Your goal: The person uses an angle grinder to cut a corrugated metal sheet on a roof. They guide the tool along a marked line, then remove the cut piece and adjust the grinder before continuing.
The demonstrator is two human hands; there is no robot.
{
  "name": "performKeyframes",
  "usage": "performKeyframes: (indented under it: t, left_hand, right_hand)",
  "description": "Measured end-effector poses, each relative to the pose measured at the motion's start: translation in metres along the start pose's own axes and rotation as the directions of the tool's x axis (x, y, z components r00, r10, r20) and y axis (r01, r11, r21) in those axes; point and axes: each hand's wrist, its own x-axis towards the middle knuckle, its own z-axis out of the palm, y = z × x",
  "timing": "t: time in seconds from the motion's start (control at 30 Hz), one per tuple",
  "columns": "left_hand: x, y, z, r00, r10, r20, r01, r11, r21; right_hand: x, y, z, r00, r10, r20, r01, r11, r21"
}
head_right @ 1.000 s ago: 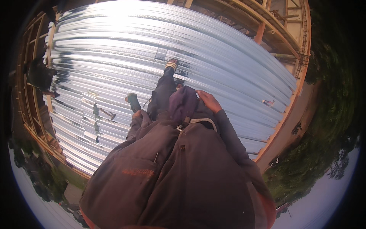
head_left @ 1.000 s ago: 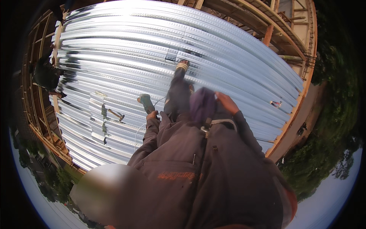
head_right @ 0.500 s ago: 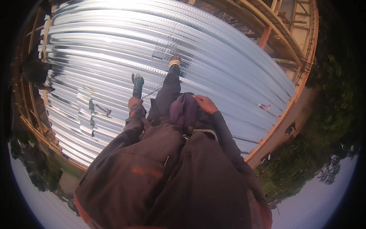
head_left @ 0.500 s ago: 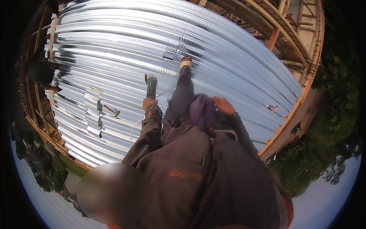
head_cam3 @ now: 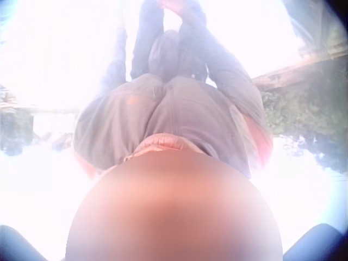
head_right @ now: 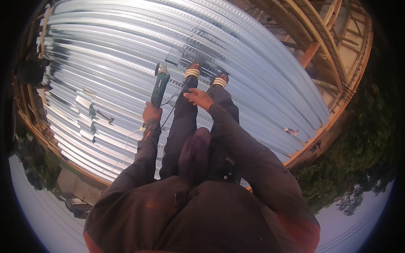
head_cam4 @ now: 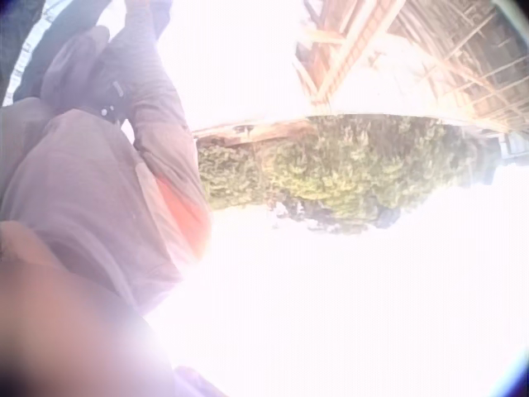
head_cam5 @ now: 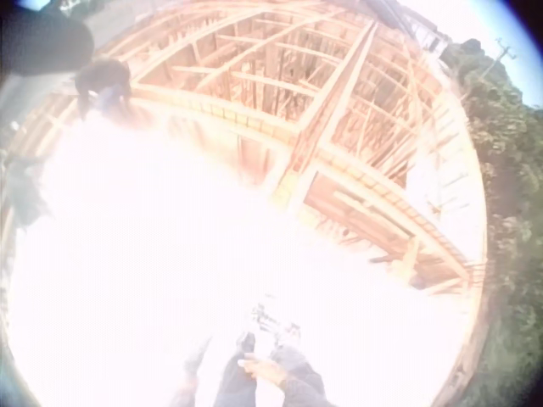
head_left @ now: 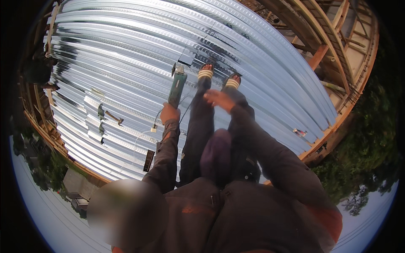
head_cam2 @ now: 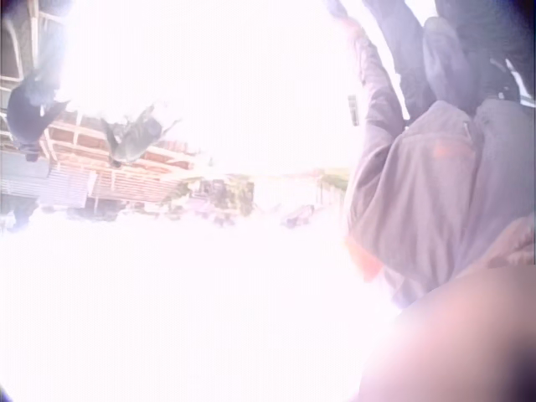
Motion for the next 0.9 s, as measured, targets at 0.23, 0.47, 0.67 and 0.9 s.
performKeyframes:
  t: [0.23, 0.47, 0.67, 0.9]
  left_hand:
    - [0.033, 0.117, 0.05, 0.977, 0.178, -0.114, -0.195, 0.968, -0.158]
    - [0.126, 0.188, 0.126, 0.9, 0.405, -0.16, -0.434, 0.867, -0.246]
    - [0.213, 0.196, 0.2, 0.909, 0.407, -0.087, -0.415, 0.866, -0.278]
    - [0.269, 0.217, 0.242, 0.873, 0.444, -0.204, -0.484, 0.844, -0.232]
  right_hand:
    - [0.156, 0.0, -0.007, 0.986, -0.085, -0.146, 0.164, 0.686, 0.709]
    - [0.254, 0.026, -0.085, 0.968, -0.102, -0.228, 0.242, 0.61, 0.754]
    - [0.36, 0.067, -0.107, 0.945, -0.165, -0.284, 0.324, 0.603, 0.729]
    - [0.422, 0.082, -0.136, 0.927, -0.288, -0.241, 0.372, 0.608, 0.702]
